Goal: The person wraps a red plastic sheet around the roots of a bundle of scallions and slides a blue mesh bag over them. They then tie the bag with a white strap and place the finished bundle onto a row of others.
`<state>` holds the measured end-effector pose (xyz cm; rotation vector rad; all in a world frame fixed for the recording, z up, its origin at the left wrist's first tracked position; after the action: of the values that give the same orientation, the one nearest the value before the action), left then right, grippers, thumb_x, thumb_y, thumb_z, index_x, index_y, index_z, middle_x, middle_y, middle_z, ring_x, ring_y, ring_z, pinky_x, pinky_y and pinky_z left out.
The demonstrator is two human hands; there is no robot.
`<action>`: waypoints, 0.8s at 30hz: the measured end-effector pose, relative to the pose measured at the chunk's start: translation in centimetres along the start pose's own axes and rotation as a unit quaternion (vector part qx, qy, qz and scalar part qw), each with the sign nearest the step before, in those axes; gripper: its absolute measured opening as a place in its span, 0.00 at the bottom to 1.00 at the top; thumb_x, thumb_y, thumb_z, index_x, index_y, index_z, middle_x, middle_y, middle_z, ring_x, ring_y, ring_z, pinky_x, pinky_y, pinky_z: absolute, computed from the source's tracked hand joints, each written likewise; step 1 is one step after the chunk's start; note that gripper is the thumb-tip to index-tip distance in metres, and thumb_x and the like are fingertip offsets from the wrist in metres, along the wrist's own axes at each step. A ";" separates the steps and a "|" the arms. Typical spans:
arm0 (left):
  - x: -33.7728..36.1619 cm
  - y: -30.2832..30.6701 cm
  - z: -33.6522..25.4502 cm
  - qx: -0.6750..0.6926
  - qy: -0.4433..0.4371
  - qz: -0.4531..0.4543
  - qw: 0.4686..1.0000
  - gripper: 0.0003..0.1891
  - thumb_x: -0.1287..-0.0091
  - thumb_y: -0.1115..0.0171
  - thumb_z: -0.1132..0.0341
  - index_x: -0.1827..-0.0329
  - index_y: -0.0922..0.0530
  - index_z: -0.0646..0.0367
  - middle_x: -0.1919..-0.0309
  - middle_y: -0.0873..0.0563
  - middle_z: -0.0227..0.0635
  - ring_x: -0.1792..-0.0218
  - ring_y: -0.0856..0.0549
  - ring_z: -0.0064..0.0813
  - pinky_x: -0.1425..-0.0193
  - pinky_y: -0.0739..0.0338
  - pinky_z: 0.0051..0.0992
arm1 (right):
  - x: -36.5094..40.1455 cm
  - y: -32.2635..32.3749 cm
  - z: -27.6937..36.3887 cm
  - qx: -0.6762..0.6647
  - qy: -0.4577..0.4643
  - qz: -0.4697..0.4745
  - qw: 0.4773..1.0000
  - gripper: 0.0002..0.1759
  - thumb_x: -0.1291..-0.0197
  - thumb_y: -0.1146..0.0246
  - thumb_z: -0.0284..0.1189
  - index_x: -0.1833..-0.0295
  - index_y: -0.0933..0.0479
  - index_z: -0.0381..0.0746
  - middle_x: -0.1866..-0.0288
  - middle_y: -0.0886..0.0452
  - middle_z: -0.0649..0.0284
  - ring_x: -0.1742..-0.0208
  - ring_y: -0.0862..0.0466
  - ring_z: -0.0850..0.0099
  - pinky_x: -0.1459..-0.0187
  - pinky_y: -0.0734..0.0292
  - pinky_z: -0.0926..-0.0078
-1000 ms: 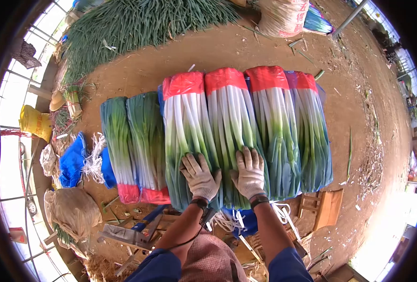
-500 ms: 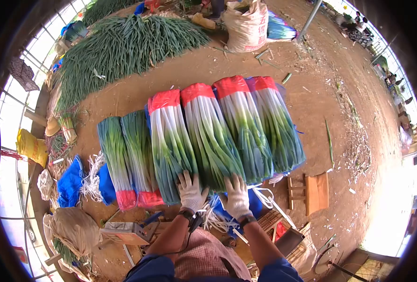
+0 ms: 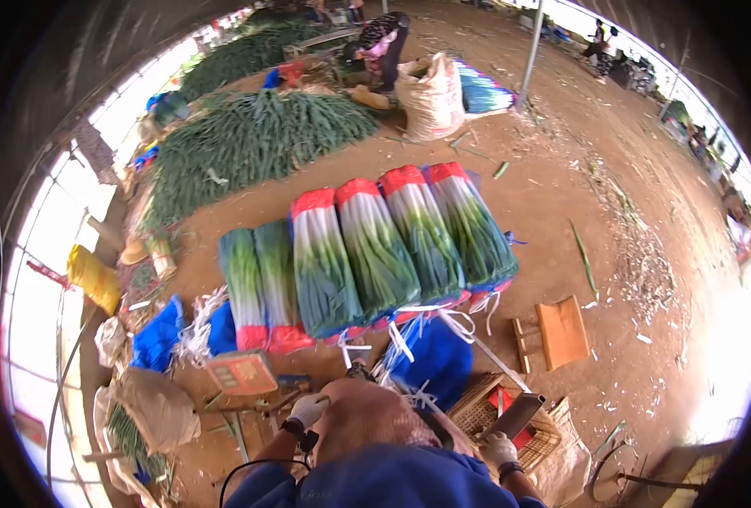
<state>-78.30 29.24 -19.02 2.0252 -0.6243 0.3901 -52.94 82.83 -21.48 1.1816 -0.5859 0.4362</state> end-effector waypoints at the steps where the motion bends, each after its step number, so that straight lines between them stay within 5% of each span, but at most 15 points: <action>1: 3.3 -1.2 1.5 0.036 0.051 0.004 0.998 0.20 0.25 0.38 0.51 0.40 0.10 0.53 0.45 0.07 0.47 0.45 0.09 0.52 0.39 0.15 0.45 | 1.4 -0.4 -1.3 -0.036 -0.037 -0.019 0.999 0.33 0.33 0.35 0.61 0.36 0.12 0.49 0.33 0.15 0.48 0.27 0.20 0.51 0.31 0.20 0.53; 4: 15.1 -2.6 0.6 0.183 0.208 0.029 0.960 0.21 0.25 0.37 0.51 0.39 0.09 0.53 0.43 0.06 0.44 0.43 0.07 0.43 0.37 0.15 0.38 | 5.1 -0.6 -4.4 -0.103 -0.107 -0.052 0.987 0.36 0.34 0.38 0.68 0.39 0.11 0.51 0.41 0.10 0.48 0.35 0.14 0.48 0.36 0.18 0.51; 7: 22.2 -10.9 3.1 0.168 0.126 0.112 0.971 0.24 0.22 0.38 0.50 0.31 0.14 0.54 0.40 0.08 0.45 0.38 0.09 0.40 0.31 0.20 0.34 | 6.5 -0.5 -5.4 -0.105 -0.095 -0.045 0.989 0.38 0.35 0.40 0.69 0.40 0.11 0.49 0.45 0.09 0.46 0.41 0.11 0.46 0.39 0.17 0.49; 9: 26.3 -17.1 4.3 0.157 0.047 0.110 0.980 0.18 0.23 0.43 0.63 0.38 0.10 0.56 0.39 0.08 0.46 0.35 0.11 0.45 0.31 0.19 0.35 | 6.5 -0.6 -6.1 -0.112 -0.081 -0.035 0.990 0.35 0.32 0.40 0.64 0.43 0.10 0.46 0.47 0.09 0.45 0.42 0.11 0.45 0.39 0.17 0.47; 12: 32.1 -21.0 2.9 0.209 0.070 0.188 0.957 0.18 0.22 0.42 0.62 0.38 0.11 0.57 0.39 0.08 0.46 0.37 0.11 0.42 0.32 0.20 0.35 | 6.9 1.1 -6.4 -0.139 -0.082 -0.082 0.983 0.27 0.31 0.39 0.54 0.46 0.10 0.43 0.49 0.09 0.44 0.44 0.10 0.44 0.40 0.16 0.47; 21: 37.1 -23.0 3.1 0.226 0.073 0.275 0.932 0.19 0.20 0.41 0.59 0.37 0.12 0.61 0.41 0.07 0.47 0.41 0.11 0.34 0.34 0.21 0.34 | 9.8 3.7 -5.2 -0.256 -0.072 -0.151 0.952 0.21 0.28 0.38 0.46 0.48 0.10 0.41 0.48 0.09 0.47 0.44 0.10 0.48 0.42 0.15 0.52; 24: 37.4 -21.8 3.5 0.218 0.038 0.285 0.933 0.19 0.19 0.40 0.58 0.37 0.12 0.62 0.42 0.07 0.47 0.42 0.11 0.31 0.35 0.21 0.33 | 11.2 1.7 -4.7 -0.163 -0.014 -0.110 0.980 0.21 0.26 0.43 0.43 0.50 0.11 0.39 0.48 0.08 0.47 0.45 0.09 0.48 0.45 0.15 0.50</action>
<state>-35.06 25.25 -17.19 2.1973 -1.1604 1.0225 -44.43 88.00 -14.38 0.9256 -0.5211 0.1288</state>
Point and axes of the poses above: each hand's wrist, its own x-axis away from the middle knuckle, its own y-axis out of the back of the hand, z = x × y, the point moved 9 cm from there along -x, towards the middle knuckle
